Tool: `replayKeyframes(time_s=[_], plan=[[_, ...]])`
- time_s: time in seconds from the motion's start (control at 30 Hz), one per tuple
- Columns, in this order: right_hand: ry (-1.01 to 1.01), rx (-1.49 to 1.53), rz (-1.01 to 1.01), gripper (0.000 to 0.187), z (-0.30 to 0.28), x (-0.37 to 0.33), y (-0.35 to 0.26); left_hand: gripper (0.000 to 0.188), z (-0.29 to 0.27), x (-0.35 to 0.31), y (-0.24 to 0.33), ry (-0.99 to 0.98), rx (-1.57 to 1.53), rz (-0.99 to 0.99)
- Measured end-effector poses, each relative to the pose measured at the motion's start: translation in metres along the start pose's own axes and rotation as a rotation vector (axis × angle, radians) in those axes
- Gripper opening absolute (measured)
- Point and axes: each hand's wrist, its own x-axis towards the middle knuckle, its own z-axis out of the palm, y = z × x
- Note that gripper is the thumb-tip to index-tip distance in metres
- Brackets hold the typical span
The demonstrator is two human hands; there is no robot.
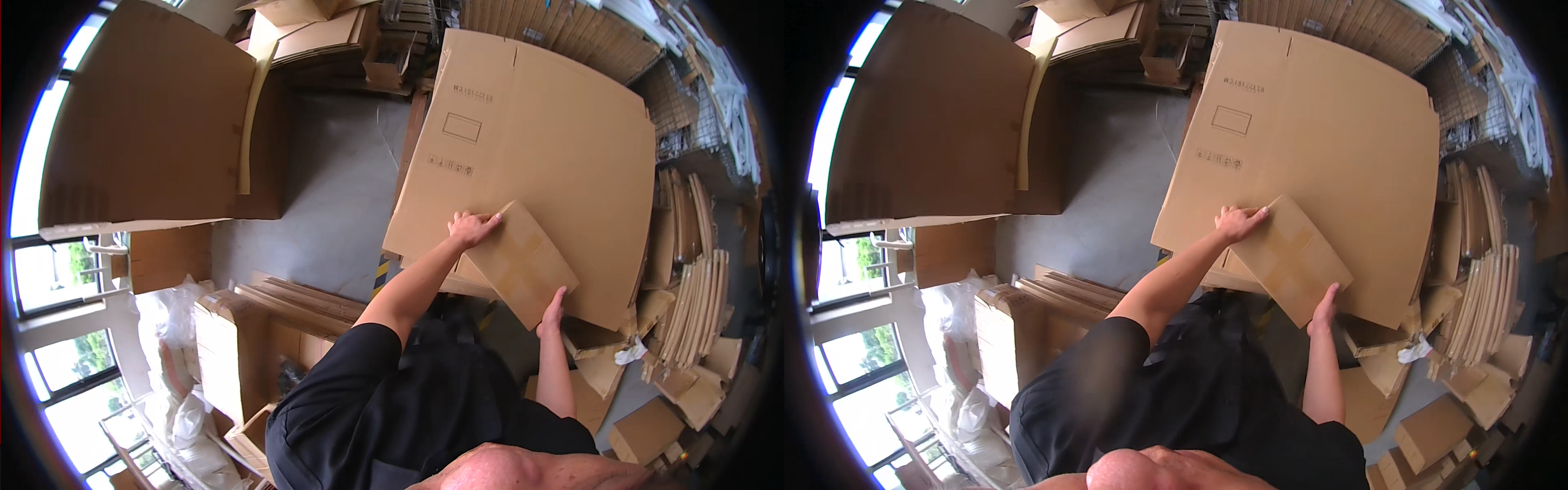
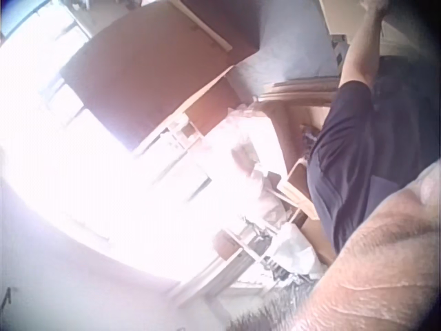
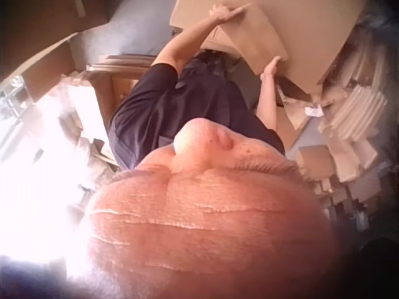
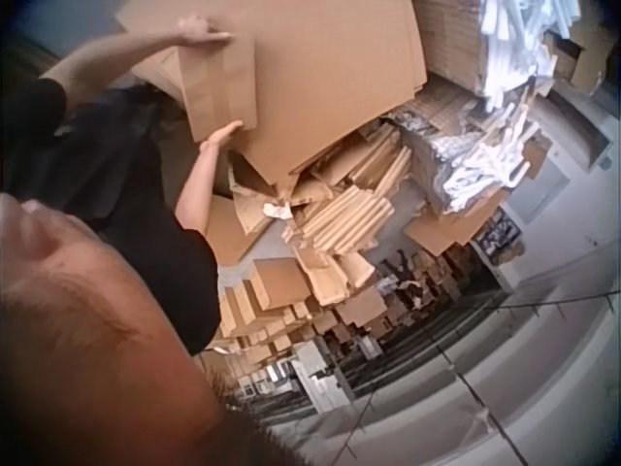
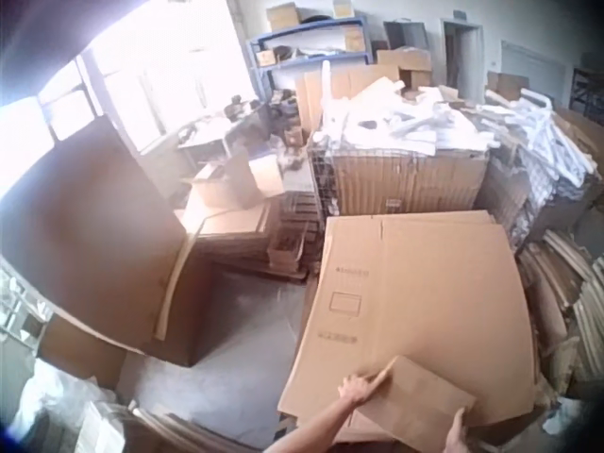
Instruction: The person tapes a cardboard box using a tape dispenser, organizes stacks of flat cardboard sheets by hand, and moves small boxes and packaged parts onto cardboard containers.
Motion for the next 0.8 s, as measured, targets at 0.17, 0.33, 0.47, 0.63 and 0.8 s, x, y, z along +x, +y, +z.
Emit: replayKeyframes(time_s=[0.17,0.33,0.47,0.63,0.8], plan=[[-0.056,0.092,-0.028,0.085,-0.012,0.007,0.012,0.077,0.016,-0.016,-0.004,0.091,-0.002,0.049],[-0.003,-0.052,0.045,0.079,-0.012,-0.008,0.002,0.073,0.035,-0.029,-0.031,0.116,-0.178,0.06],[-0.036,-0.065,0.014,0.07,0.003,-0.056,0.001,0.065,0.036,-0.03,-0.058,0.08,-0.193,0.165],[-0.023,0.063,-0.087,0.059,0.006,-0.081,0.032,0.064,-0.003,-0.055,-0.074,-0.38,-0.822,0.151],[0.041,-0.103,-0.207,0.055,0.086,-0.136,0.009,0.063,-0.055,-0.083,-0.117,-0.419,-0.989,0.205]])
